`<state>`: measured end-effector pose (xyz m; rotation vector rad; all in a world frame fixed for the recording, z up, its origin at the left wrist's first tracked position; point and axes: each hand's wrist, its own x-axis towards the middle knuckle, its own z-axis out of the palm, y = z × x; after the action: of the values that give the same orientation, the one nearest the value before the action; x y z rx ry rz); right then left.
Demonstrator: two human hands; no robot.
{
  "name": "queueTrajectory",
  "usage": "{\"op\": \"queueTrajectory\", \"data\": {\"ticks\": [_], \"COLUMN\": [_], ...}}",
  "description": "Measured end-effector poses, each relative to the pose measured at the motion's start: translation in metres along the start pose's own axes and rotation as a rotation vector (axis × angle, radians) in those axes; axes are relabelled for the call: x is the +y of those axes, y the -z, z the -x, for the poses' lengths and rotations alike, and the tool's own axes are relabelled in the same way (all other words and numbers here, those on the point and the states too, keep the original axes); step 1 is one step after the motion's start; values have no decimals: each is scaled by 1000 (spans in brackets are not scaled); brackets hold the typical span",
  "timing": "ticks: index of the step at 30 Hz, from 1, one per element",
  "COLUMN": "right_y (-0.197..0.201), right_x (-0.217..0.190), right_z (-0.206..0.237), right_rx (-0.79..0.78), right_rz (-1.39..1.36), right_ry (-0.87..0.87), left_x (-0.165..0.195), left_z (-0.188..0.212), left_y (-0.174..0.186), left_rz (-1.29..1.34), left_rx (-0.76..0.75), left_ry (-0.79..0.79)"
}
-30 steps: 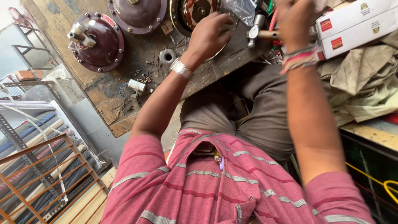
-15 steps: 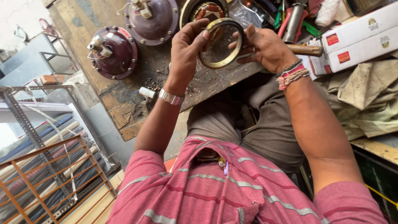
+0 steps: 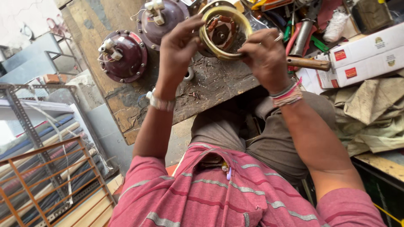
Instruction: The person disassembles a small electrical component, removes a central metal piece using a hammer, and then reassembles the component by hand.
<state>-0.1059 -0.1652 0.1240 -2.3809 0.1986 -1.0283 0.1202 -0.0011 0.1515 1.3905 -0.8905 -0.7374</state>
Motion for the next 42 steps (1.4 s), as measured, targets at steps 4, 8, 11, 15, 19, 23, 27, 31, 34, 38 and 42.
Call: {"op": "queueTrajectory", "data": {"ticks": [4,8,11,15,19,23,27,31,34,38,42], "right_y": [-35,-51,-57,-65,-73,-76,-79,-83,-82,-75,-69], "right_x": [23,52,62,65,67,71,74,72,70,69,69], "right_z": [4,18,26,24,19,19,20,18,14,11,9], "right_rx": [-91,-164,-220,-270,-308,-312,-294,-290,-243,-73,-88], "right_rz": [456,624,609,594,511,490,455,507,459,424,158], "right_ry": [157,209,169,176,126,137,114,67,-32,-136,-483], "left_x": [-18,-40,-47,-45,-44,-45,-50,-60,-67,-71,-79], "left_z": [-27,-34,-33,-36,-37,-35,-35,-34,-36,-44,-58], "left_y": [3,-15,-20,-21,-25,-27,-26,-23,-14,4,5], "left_rz": [284,98,-32,-314,-418,-470,-472,-586,-670,-724,-447], "left_rx": [-13,31,51,84,112,138,158,231,283,81,-115], "left_ry": [86,-91,-161,-199,-134,-181,-61,-256,-251,-110,44]}}
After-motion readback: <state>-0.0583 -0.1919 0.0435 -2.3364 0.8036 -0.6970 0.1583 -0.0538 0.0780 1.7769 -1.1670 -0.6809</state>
